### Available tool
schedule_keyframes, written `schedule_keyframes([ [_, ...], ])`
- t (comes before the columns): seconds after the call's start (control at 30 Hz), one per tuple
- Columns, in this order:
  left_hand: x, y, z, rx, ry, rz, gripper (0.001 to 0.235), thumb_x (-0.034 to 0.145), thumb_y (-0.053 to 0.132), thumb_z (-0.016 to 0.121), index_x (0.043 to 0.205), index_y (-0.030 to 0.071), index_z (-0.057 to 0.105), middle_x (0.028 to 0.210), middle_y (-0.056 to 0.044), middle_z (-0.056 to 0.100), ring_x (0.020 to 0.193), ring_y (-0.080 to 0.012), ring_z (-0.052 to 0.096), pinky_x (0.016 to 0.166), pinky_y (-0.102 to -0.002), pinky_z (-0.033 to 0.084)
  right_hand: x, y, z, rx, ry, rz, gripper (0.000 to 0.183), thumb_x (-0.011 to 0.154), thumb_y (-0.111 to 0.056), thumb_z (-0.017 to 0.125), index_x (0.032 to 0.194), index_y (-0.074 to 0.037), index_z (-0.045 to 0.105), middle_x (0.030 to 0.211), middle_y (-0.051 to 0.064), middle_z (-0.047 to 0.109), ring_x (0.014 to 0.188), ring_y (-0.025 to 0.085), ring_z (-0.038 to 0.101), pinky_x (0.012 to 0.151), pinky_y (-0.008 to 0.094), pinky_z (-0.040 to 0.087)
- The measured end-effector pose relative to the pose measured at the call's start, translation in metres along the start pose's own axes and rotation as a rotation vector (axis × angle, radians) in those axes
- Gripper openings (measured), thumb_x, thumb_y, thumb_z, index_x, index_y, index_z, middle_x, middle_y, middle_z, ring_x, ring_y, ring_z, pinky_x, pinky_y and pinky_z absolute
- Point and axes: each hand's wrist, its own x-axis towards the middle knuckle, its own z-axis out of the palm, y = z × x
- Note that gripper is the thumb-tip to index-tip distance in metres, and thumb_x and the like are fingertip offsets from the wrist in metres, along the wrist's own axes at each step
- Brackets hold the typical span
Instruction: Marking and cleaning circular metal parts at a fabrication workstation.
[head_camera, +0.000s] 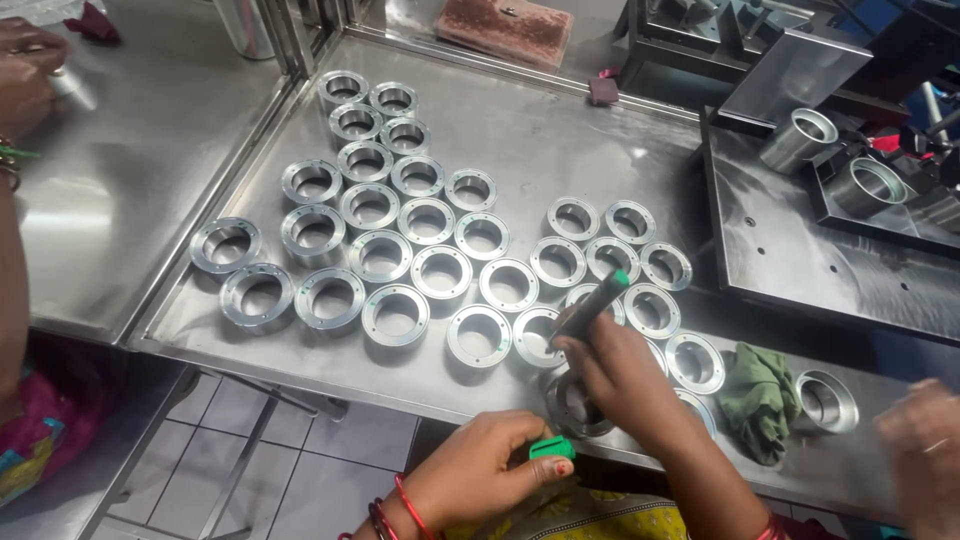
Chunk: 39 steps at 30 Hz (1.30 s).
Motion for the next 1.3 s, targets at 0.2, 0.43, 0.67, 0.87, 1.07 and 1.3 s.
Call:
schedule_keyframes([
  [0.2, 0.009, 0.004, 0.001, 0.077, -0.065, 0.057, 0.04, 0.091, 0.043, 0.072, 0.09, 0.003, 0.068, 0.08, -0.015, 0.066, 0.071, -0.0315, 0.065, 0.063, -0.04, 0.048, -0.014, 0.01, 0.01, -0.097, -0.008, 0.034, 0.018, 0.093, -0.018, 0.066, 0.104, -0.005, 0.06, 0.081, 0.018, 0.071, 0.077, 0.041, 0.069, 0.064, 0.047, 0.051],
  [0.43, 0.012, 0.001, 0.0, 0.078, -0.017, 0.115, 0.038, 0.091, 0.042, 0.071, 0.093, 0.004, 0.069, 0.086, -0.013, 0.068, 0.077, -0.0302, 0.066, 0.066, -0.039, 0.05, -0.019, 0.017, 0.005, -0.121, -0.039, 0.133, 0.02, 0.094, -0.02, 0.066, 0.103, -0.003, 0.06, 0.076, 0.021, 0.069, 0.077, 0.045, 0.066, 0.064, 0.05, 0.049],
  [0.67, 0.022, 0.002, -0.004, 0.218, 0.165, 0.173, 0.034, 0.093, 0.038, 0.069, 0.092, 0.004, 0.067, 0.08, -0.014, 0.061, 0.072, -0.0344, 0.062, 0.062, -0.043, 0.046, 0.002, 0.046, -0.027, 0.06, 0.283, 0.212, 0.023, 0.098, -0.025, 0.06, 0.109, -0.005, 0.063, 0.076, 0.012, 0.067, 0.064, 0.026, 0.068, 0.059, 0.038, 0.054],
  [0.87, 0.031, -0.012, 0.005, 0.312, 0.322, 0.296, 0.032, 0.1, 0.036, 0.06, 0.098, 0.005, 0.063, 0.086, -0.013, 0.063, 0.075, -0.0378, 0.064, 0.06, -0.047, 0.047, 0.03, 0.052, -0.017, -0.035, 0.244, 0.128, 0.023, 0.099, -0.021, 0.062, 0.114, -0.004, 0.06, 0.072, 0.012, 0.065, 0.061, 0.027, 0.064, 0.062, 0.038, 0.051],
  [1.07, 0.032, -0.009, 0.002, 0.315, 0.347, 0.256, 0.028, 0.097, 0.034, 0.064, 0.094, 0.006, 0.063, 0.083, -0.013, 0.062, 0.072, -0.0378, 0.063, 0.058, -0.046, 0.047, 0.044, 0.068, -0.017, -0.254, 0.169, 0.048, 0.027, 0.098, -0.017, 0.067, 0.111, 0.002, 0.055, 0.081, 0.022, 0.068, 0.079, 0.045, 0.066, 0.067, 0.05, 0.05],
  [1.3, 0.033, -0.009, 0.002, 0.349, 0.327, 0.266, 0.026, 0.095, 0.03, 0.067, 0.09, 0.005, 0.062, 0.081, -0.012, 0.062, 0.07, -0.0372, 0.063, 0.056, -0.047, 0.046, 0.046, 0.063, -0.028, -0.196, 0.212, 0.024, 0.02, 0.097, -0.015, 0.065, 0.108, 0.0, 0.058, 0.081, 0.021, 0.069, 0.078, 0.043, 0.067, 0.066, 0.05, 0.049],
])
